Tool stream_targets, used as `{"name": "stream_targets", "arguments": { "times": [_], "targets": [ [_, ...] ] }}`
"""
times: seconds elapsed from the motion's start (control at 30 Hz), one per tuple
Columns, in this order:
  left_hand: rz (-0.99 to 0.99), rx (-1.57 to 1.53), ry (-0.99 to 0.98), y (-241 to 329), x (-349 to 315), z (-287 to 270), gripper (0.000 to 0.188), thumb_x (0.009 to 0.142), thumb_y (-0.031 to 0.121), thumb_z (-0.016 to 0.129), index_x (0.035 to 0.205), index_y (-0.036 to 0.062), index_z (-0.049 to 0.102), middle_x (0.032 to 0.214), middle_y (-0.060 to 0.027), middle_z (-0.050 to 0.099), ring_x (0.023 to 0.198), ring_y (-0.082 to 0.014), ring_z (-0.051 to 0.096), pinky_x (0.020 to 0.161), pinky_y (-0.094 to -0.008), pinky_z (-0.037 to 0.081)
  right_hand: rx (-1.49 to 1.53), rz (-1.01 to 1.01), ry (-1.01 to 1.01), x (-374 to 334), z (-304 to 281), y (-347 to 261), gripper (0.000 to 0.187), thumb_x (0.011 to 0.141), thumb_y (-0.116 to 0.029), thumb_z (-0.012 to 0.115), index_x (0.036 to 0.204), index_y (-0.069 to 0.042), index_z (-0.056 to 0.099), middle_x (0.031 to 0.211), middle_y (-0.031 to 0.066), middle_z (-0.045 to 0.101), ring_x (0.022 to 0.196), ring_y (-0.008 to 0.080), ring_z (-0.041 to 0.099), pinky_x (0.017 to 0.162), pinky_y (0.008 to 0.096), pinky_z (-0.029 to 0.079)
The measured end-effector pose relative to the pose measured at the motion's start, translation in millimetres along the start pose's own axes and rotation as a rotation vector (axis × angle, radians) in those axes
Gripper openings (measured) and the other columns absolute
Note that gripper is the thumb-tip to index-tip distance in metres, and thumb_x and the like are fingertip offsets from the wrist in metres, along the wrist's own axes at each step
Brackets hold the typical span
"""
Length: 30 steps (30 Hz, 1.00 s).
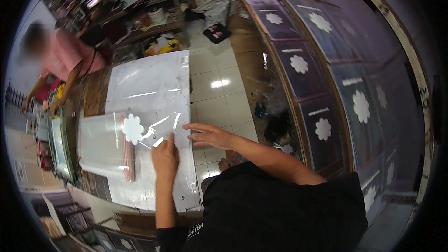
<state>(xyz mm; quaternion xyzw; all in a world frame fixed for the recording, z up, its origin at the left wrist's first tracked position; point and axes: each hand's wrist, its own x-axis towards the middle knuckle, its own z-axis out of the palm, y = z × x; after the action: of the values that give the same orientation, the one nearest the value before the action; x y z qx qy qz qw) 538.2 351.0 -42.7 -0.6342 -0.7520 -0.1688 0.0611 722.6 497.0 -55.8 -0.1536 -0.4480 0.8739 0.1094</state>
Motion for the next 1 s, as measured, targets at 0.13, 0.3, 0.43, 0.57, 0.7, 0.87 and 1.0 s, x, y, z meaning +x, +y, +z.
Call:
{"name": "stream_targets", "arguments": {
  "times": [0.13,0.3,0.43,0.57,0.7,0.87,1.0],
  "targets": [
    [0.143,-0.112,-0.065,75,5,16,0.045,0.079,0.006,0.065,0.125,0.0070,0.063,0.079,-0.0068,0.057,0.072,-0.0272,0.059,0.068,-0.0420,0.042,-0.157,-0.056,0.155,5,-16,3,0.051,0.098,-0.027,0.065,0.143,-0.009,0.049,0.133,0.0068,0.057,0.115,0.0153,0.055,0.095,0.0308,0.047],
    [0.314,-0.273,-0.136,131,9,36,0.046,0.076,0.007,0.066,0.122,0.0075,0.062,0.082,-0.0059,0.060,0.079,-0.0247,0.062,0.068,-0.0412,0.042,-0.241,-0.137,0.461,-42,-49,18,0.047,0.096,-0.019,0.066,0.138,-0.004,0.053,0.127,0.0075,0.060,0.101,0.0114,0.060,0.082,0.0275,0.052],
    [0.505,-0.365,-0.207,168,9,64,0.045,0.078,0.012,0.066,0.123,0.0086,0.062,0.085,-0.0055,0.062,0.081,-0.0226,0.063,0.069,-0.0396,0.043,-0.219,-0.108,0.646,-85,-83,30,0.039,0.094,-0.017,0.065,0.130,-0.001,0.060,0.108,0.0055,0.068,0.089,0.0118,0.062,0.077,0.0280,0.052],
    [0.646,-0.480,-0.250,194,13,85,0.046,0.084,0.019,0.068,0.128,0.0099,0.061,0.087,-0.0065,0.062,0.083,-0.0235,0.064,0.071,-0.0387,0.044,-0.264,-0.122,0.741,-120,-119,31,0.027,0.093,-0.010,0.061,0.118,-0.001,0.067,0.100,0.0057,0.070,0.082,0.0112,0.063,0.072,0.0275,0.053],
    [0.630,-0.608,-0.328,202,39,67,0.048,0.087,0.021,0.071,0.132,0.0101,0.059,0.089,-0.0083,0.063,0.082,-0.0258,0.063,0.074,-0.0379,0.044,-0.441,-0.152,0.881,-153,-156,0,0.026,0.092,-0.002,0.058,0.116,-0.001,0.068,0.097,0.0065,0.070,0.078,0.0115,0.064,0.071,0.0262,0.053],
    [0.241,-0.726,-0.342,150,62,57,0.047,0.084,0.011,0.072,0.129,0.0065,0.060,0.091,-0.0115,0.064,0.079,-0.0300,0.060,0.078,-0.0397,0.045,-0.495,-0.130,0.882,-167,-207,-67,0.041,0.092,0.005,0.052,0.132,0.000,0.057,0.108,0.0089,0.070,0.098,0.0188,0.071,0.075,0.0282,0.054],
    [-0.079,-0.594,-0.159,92,73,64,0.036,0.085,0.006,0.069,0.121,0.0005,0.062,0.091,-0.0142,0.061,0.086,-0.0322,0.058,0.082,-0.0436,0.045,-0.897,0.010,0.901,-158,-246,-127,0.051,0.086,0.002,0.055,0.137,-0.004,0.056,0.124,0.0111,0.066,0.106,0.0199,0.069,0.086,0.0313,0.054]
  ]
}}
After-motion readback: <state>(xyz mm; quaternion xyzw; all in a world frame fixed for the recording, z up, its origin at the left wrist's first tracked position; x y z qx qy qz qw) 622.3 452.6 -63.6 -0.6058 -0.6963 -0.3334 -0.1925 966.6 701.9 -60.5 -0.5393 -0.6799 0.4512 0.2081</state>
